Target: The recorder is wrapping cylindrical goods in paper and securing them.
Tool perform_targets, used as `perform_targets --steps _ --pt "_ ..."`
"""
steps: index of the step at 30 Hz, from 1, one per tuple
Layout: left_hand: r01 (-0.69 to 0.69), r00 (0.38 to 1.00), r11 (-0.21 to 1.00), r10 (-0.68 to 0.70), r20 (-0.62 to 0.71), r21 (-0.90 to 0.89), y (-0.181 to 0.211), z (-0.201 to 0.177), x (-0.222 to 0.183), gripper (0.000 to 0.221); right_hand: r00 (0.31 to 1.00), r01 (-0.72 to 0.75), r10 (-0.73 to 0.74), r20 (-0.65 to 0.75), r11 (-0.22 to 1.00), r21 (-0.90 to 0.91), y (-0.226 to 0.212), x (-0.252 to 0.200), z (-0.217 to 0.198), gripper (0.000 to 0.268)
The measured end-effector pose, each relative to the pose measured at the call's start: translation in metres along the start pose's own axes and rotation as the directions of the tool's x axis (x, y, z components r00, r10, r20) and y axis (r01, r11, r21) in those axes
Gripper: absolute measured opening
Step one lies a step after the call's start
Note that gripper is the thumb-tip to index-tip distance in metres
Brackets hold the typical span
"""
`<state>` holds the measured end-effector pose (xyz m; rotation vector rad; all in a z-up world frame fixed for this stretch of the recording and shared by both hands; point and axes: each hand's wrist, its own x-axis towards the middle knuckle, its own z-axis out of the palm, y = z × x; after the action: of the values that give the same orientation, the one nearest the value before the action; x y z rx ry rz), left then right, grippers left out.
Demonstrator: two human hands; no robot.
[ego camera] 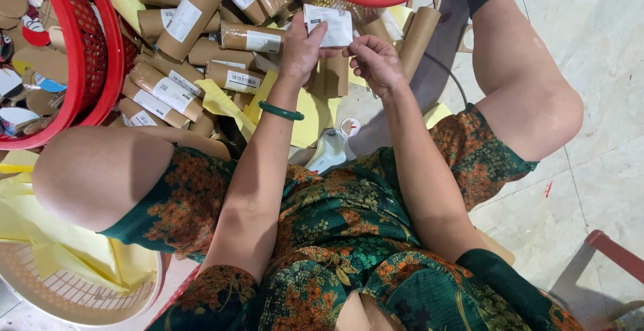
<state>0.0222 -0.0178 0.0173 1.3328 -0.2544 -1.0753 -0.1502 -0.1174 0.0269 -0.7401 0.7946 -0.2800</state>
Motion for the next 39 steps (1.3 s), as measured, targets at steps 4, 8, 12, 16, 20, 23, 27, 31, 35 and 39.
perform_targets --steps 4,8,12,16,20,23,27,31,35,39 --pt "-0.006 1.000 1.000 0.006 0.006 0.001 -0.002 0.001 -0.001 0.029 1.000 0.002 -0.002 0.020 1.000 -0.003 0.003 0.001 0.000 0.007" --pt "-0.018 1.000 0.999 0.019 -0.020 0.026 0.003 0.002 -0.003 0.031 1.000 -0.018 0.018 0.006 1.000 -0.006 0.004 0.003 0.001 0.005" --pt "-0.009 0.999 0.998 0.011 -0.041 0.067 0.008 0.005 -0.005 0.031 1.000 -0.019 0.019 0.012 1.000 0.011 0.004 0.003 0.002 0.003" --pt "0.040 0.998 0.998 -0.038 -0.042 0.039 0.012 0.006 -0.008 0.030 1.000 0.019 -0.019 0.003 0.999 0.030 0.009 0.008 -0.002 0.004" --pt "-0.490 0.792 0.532 0.602 0.098 0.691 0.010 0.007 -0.013 0.045 0.992 0.123 -0.123 -0.005 0.991 -0.059 0.010 0.012 -0.005 0.007" --pt "-0.562 0.787 0.397 0.528 0.320 0.726 0.030 0.020 -0.027 0.026 0.978 0.203 -0.208 0.000 0.955 -0.216 0.005 0.008 -0.003 0.010" --pt "-0.533 0.817 0.331 0.440 0.372 0.779 0.032 0.029 -0.032 0.007 0.944 0.308 -0.329 0.029 0.843 -0.441 0.006 0.009 -0.005 0.012" --pt "-0.580 0.745 0.175 0.508 0.431 0.796 0.030 0.029 -0.034 0.007 0.900 0.369 -0.431 0.066 0.672 -0.643 -0.003 -0.001 0.007 0.012" --pt "-0.559 0.724 0.169 0.577 0.378 0.812 0.029 0.033 -0.035 0.005 0.876 0.351 -0.477 0.070 0.531 -0.771 -0.001 0.001 0.005 0.014" --pt "-0.332 0.829 0.395 0.555 0.065 0.857 0.010 0.007 -0.010 0.011 0.793 0.376 -0.603 0.087 0.372 -0.849 0.002 0.006 -0.014 0.006"
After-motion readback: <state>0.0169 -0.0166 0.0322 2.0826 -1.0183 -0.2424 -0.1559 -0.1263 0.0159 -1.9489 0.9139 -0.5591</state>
